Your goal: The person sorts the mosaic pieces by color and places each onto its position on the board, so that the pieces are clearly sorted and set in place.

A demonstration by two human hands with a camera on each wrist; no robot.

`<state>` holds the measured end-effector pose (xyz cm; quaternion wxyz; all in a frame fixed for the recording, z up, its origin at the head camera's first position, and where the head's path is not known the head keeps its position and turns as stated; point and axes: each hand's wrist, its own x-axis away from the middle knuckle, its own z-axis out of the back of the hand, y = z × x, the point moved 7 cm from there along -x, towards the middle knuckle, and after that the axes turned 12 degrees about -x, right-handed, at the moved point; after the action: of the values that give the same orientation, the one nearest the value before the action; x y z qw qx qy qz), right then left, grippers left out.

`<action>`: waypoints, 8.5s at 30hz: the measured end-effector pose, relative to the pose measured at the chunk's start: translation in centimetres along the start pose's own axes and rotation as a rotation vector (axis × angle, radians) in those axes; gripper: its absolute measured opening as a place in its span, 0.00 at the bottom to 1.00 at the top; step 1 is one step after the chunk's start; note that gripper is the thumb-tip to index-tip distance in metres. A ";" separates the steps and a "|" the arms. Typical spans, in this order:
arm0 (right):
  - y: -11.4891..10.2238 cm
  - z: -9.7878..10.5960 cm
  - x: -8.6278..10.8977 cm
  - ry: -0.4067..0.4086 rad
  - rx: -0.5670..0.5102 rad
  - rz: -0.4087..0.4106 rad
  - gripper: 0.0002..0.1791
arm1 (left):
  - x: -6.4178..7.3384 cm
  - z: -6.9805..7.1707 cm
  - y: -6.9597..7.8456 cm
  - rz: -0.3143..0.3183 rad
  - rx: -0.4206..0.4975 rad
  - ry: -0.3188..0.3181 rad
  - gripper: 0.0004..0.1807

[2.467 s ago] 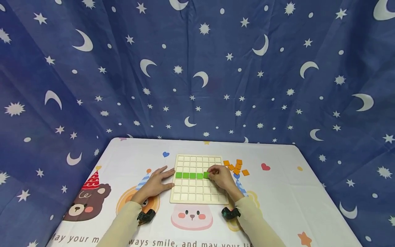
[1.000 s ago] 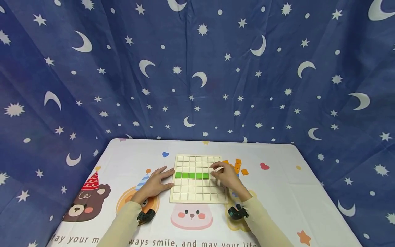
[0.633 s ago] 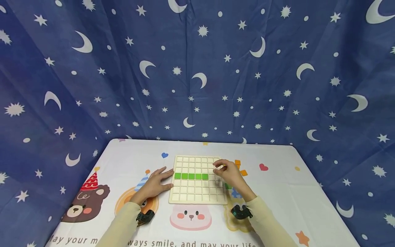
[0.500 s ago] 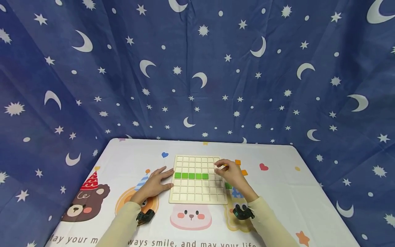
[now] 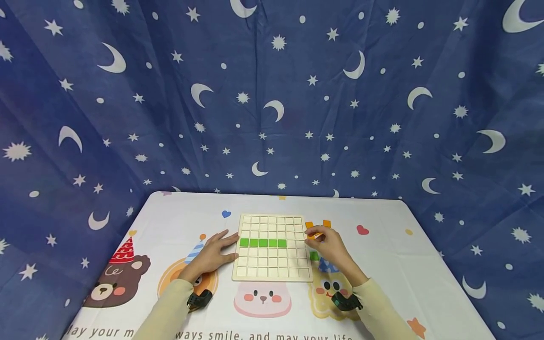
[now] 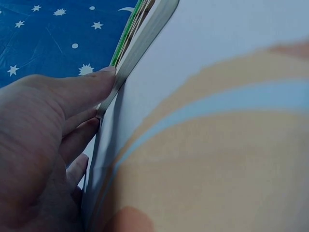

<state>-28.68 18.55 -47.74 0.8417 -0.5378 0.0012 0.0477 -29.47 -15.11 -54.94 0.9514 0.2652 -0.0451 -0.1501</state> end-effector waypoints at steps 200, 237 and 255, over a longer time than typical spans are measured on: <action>3.4 -3.9 -2.8 -0.027 -0.045 -0.084 0.06 | -0.1 0.1 -0.1 0.009 0.006 -0.006 0.35; 4.0 5.1 -1.1 0.095 0.037 -0.053 0.13 | 0.0 0.1 -0.2 0.007 -0.008 -0.011 0.35; 7.5 7.4 -2.4 0.086 0.147 -0.069 0.14 | 0.0 0.1 -0.1 0.006 0.001 -0.009 0.36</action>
<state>-32.07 28.16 -51.35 0.8792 -0.4759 0.0223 -0.0048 -29.53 -15.23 -54.90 0.9515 0.2649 -0.0503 -0.1484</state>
